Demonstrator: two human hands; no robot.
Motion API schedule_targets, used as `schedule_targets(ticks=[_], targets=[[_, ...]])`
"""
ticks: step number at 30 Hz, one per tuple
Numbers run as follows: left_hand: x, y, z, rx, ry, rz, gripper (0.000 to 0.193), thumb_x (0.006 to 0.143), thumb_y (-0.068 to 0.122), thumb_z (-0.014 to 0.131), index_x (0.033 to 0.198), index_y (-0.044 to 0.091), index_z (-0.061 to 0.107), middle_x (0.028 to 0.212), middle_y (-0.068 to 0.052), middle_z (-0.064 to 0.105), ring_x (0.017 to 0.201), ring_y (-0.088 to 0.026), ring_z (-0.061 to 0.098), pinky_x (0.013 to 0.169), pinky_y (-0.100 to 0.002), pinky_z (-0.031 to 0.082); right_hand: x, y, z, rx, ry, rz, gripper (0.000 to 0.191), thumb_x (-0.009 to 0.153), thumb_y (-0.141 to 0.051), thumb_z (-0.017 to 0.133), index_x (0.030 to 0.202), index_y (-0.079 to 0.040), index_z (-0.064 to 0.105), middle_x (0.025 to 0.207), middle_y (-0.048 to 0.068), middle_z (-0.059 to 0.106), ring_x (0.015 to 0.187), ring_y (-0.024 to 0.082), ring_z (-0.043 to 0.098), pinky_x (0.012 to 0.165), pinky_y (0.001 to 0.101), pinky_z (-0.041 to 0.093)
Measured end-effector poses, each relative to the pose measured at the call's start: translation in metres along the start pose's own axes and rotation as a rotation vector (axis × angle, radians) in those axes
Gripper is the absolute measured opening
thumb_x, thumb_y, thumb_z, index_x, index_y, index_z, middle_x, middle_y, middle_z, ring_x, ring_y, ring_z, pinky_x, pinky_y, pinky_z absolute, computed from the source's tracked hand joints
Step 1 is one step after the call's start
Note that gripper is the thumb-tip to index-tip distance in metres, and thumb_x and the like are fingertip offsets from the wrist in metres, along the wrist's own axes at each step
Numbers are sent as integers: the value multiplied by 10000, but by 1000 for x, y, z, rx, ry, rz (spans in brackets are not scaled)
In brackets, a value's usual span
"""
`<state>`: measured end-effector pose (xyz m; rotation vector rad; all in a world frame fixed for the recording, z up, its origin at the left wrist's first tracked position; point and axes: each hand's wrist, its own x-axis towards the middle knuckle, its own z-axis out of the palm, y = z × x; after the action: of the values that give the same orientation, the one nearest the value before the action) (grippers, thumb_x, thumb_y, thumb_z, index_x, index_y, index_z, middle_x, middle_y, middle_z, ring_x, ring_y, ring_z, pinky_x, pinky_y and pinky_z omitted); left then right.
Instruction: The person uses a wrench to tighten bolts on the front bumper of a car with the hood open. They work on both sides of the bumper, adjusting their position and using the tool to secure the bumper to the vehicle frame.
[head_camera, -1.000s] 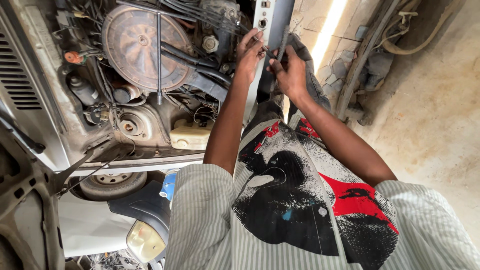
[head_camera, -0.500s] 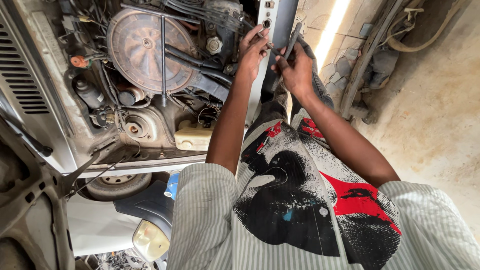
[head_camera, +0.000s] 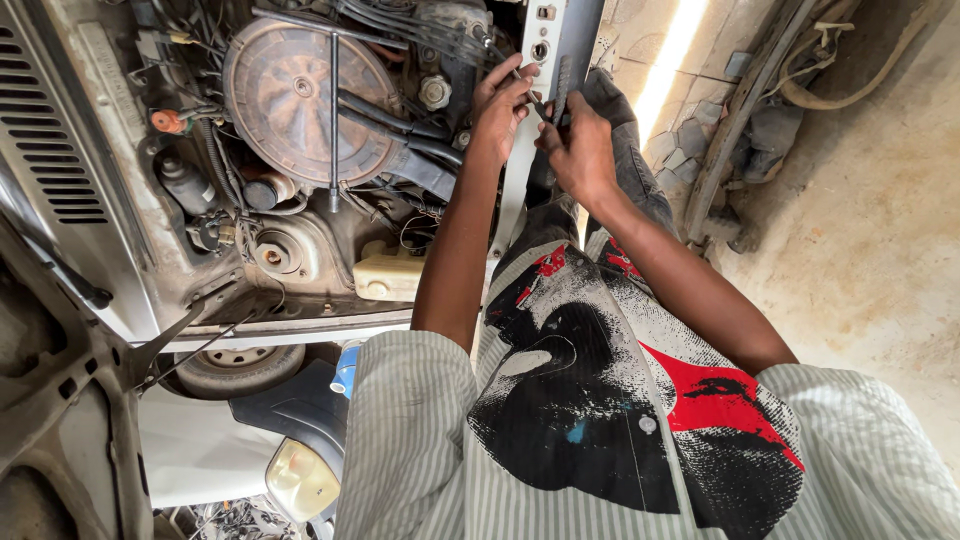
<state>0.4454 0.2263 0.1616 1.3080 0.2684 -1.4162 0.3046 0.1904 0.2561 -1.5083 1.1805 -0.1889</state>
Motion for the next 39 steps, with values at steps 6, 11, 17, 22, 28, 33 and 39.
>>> schedule_targets(ticks=[6, 11, 17, 22, 28, 33, 39], targets=[[-3, -3, -7, 17, -10, 13, 569, 937, -14, 681, 1478, -3, 503, 1227, -103, 753, 811, -116, 654, 603, -249, 435, -4, 8, 3, -71, -57, 3, 184, 994, -40, 681, 1075, 43, 539, 940, 203, 720, 833, 245, 785, 701, 362, 608], [0, -2, 0, 30, -1, 35, 536, 949, 39, 704, 1457, 5, 536, 1252, -84, 740, 884, -147, 706, 636, -259, 491, 5, 25, 13, 437, 68, 138, 194, 1029, -59, 655, 1187, 16, 571, 1044, 168, 736, 857, 207, 787, 762, 331, 642], [7, 6, 15, 191, 63, 47, 533, 977, 282, 652, 1464, 94, 545, 1341, -77, 701, 926, -220, 709, 768, -357, 597, 45, 26, 3, 351, -109, 342, 386, 975, -1, 546, 1325, -32, 385, 1033, 102, 673, 793, 206, 759, 619, 324, 659], [14, 15, 15, 100, -83, 53, 668, 1032, 531, 442, 1563, 126, 430, 1507, -38, 584, 1169, -256, 653, 943, -406, 463, 68, 5, -22, -258, -280, 123, 554, 938, 99, 572, 1440, -3, 360, 961, 145, 685, 818, 251, 696, 671, 284, 604], [16, 18, 14, 179, -37, 74, 625, 1010, 473, 522, 1531, 129, 479, 1474, -49, 620, 1225, -295, 656, 986, -429, 515, 81, -6, -42, -983, -362, -540, 637, 913, 1, 638, 1506, -7, 405, 1018, 182, 712, 886, 342, 662, 875, 481, 503], [15, 15, 19, 153, -35, 135, 562, 998, 363, 689, 1483, 121, 541, 1418, -60, 654, 1204, -224, 626, 932, -418, 511, 71, -1, -52, -987, -74, -822, 531, 913, -118, 686, 1403, -85, 485, 1210, 151, 672, 1216, 321, 623, 1160, 539, 371], [26, 11, 26, 13, 40, 141, 524, 950, 315, 717, 1418, 120, 588, 1339, -57, 662, 1088, -197, 677, 815, -366, 547, 21, 10, -1, 429, 426, 239, 633, 812, -189, 705, 1372, -45, 449, 1286, 223, 606, 1225, 342, 599, 1056, 490, 476]])
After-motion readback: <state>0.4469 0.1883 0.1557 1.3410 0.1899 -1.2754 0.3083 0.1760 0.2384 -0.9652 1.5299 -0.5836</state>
